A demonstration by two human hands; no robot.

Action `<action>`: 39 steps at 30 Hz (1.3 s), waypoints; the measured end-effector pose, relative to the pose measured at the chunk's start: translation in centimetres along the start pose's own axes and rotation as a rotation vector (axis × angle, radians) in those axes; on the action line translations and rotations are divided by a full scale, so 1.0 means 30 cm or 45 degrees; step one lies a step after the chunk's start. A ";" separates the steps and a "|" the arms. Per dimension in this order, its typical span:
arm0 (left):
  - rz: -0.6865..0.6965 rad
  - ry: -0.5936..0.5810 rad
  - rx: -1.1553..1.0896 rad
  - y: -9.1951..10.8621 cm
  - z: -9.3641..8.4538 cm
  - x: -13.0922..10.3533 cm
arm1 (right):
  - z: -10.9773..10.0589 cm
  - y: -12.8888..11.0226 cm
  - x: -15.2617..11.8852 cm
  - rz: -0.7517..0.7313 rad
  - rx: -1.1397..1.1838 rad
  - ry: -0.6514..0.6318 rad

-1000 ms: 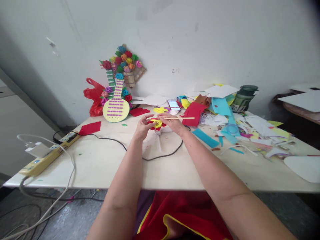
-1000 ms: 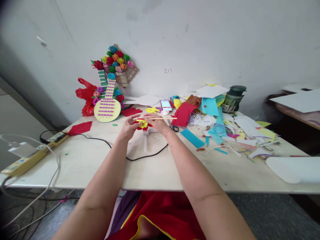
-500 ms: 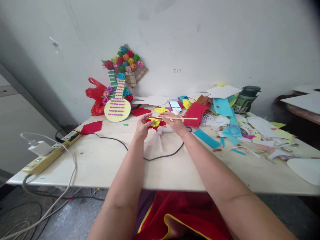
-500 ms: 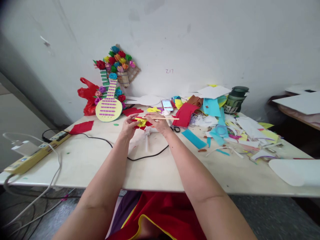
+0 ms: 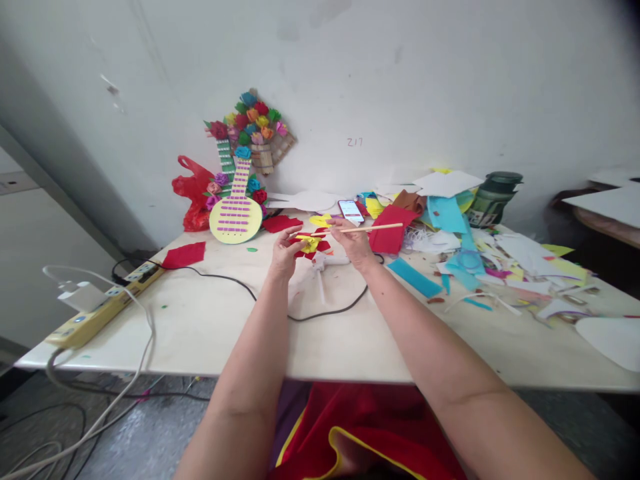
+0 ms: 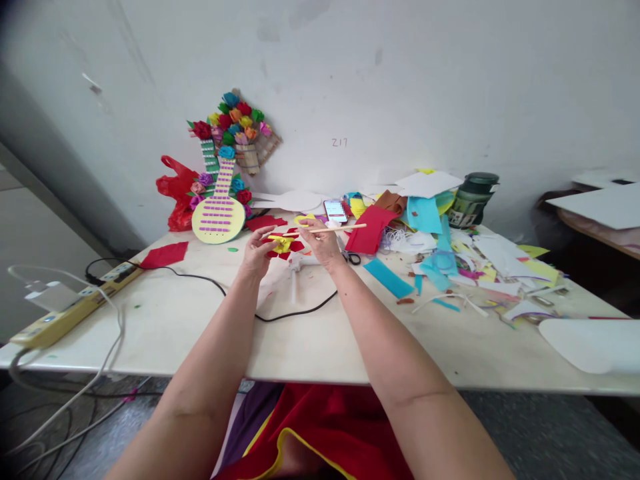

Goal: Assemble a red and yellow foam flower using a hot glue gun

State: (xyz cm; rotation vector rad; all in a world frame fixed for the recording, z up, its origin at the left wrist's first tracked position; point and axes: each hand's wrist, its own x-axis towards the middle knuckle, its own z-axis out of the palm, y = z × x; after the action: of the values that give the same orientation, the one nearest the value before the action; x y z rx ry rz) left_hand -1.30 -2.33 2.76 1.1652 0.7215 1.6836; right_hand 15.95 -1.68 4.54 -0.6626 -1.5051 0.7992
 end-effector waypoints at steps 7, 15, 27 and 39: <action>0.008 0.015 -0.014 0.001 0.003 0.000 | -0.003 0.005 0.004 0.014 0.010 0.042; 0.006 0.039 -0.011 0.004 0.007 -0.001 | -0.015 0.033 0.016 0.004 0.009 0.070; -0.076 0.047 -0.051 -0.008 -0.017 0.008 | -0.034 0.031 0.029 0.132 0.161 0.208; -0.140 0.130 -0.198 -0.046 0.022 0.014 | -0.021 0.073 0.019 0.384 -0.199 0.088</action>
State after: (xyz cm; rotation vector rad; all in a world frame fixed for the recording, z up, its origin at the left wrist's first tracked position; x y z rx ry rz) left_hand -0.24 -1.43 1.98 0.9213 0.6917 1.6844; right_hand 16.41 0.16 3.13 -1.0418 -1.4328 0.8810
